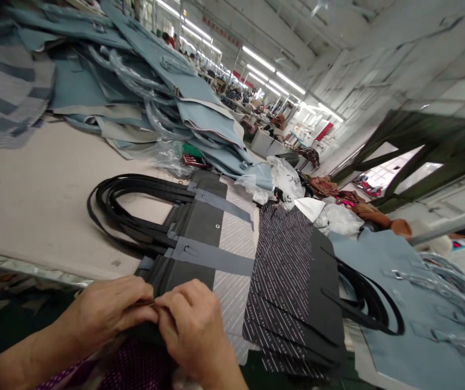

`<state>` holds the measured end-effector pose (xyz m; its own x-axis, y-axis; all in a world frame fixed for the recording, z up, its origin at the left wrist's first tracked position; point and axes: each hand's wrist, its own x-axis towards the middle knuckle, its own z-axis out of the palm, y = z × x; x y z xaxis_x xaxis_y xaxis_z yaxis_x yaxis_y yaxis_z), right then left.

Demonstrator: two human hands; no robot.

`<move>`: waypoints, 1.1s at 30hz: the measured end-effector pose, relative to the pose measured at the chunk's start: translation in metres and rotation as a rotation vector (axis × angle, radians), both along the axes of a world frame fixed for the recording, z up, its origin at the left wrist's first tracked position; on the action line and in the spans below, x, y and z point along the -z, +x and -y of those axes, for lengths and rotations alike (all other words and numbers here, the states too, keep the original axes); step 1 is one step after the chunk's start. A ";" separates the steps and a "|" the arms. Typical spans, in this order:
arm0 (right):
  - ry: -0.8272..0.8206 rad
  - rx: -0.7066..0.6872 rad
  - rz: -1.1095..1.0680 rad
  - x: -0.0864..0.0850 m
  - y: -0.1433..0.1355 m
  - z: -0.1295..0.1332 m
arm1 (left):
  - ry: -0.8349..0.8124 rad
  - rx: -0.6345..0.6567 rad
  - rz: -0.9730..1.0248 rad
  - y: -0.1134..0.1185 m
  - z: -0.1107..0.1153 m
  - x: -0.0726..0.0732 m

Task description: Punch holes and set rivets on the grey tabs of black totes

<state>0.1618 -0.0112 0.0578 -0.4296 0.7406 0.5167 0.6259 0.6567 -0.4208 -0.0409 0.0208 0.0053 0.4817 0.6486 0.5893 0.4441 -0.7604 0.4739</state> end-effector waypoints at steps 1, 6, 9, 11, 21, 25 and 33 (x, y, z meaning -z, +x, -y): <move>0.035 0.011 0.032 0.002 -0.002 -0.001 | -0.068 0.004 0.019 0.000 -0.001 0.003; 0.059 0.069 -0.022 0.014 -0.009 -0.009 | -0.157 0.059 0.090 0.005 -0.007 0.005; -0.175 0.214 -0.225 0.020 -0.001 -0.027 | -0.119 0.047 0.164 0.010 -0.008 0.001; -0.392 0.380 -0.387 0.025 0.015 -0.052 | -0.137 0.047 0.208 0.013 -0.009 0.003; -0.730 0.625 -0.599 0.045 0.082 -0.176 | -0.349 -0.097 0.239 0.014 -0.026 0.039; -0.789 0.628 -0.537 0.049 0.079 -0.191 | -0.344 -0.069 0.252 0.015 -0.027 0.037; -0.838 0.659 -0.337 0.055 0.091 -0.204 | -0.337 -0.042 0.279 0.014 -0.026 0.037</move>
<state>0.2529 0.1930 0.0026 0.2432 0.9408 -0.2360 0.5173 -0.3316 -0.7889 -0.0270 0.0471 -0.0315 0.3036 0.8425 0.4451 0.2912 -0.5268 0.7985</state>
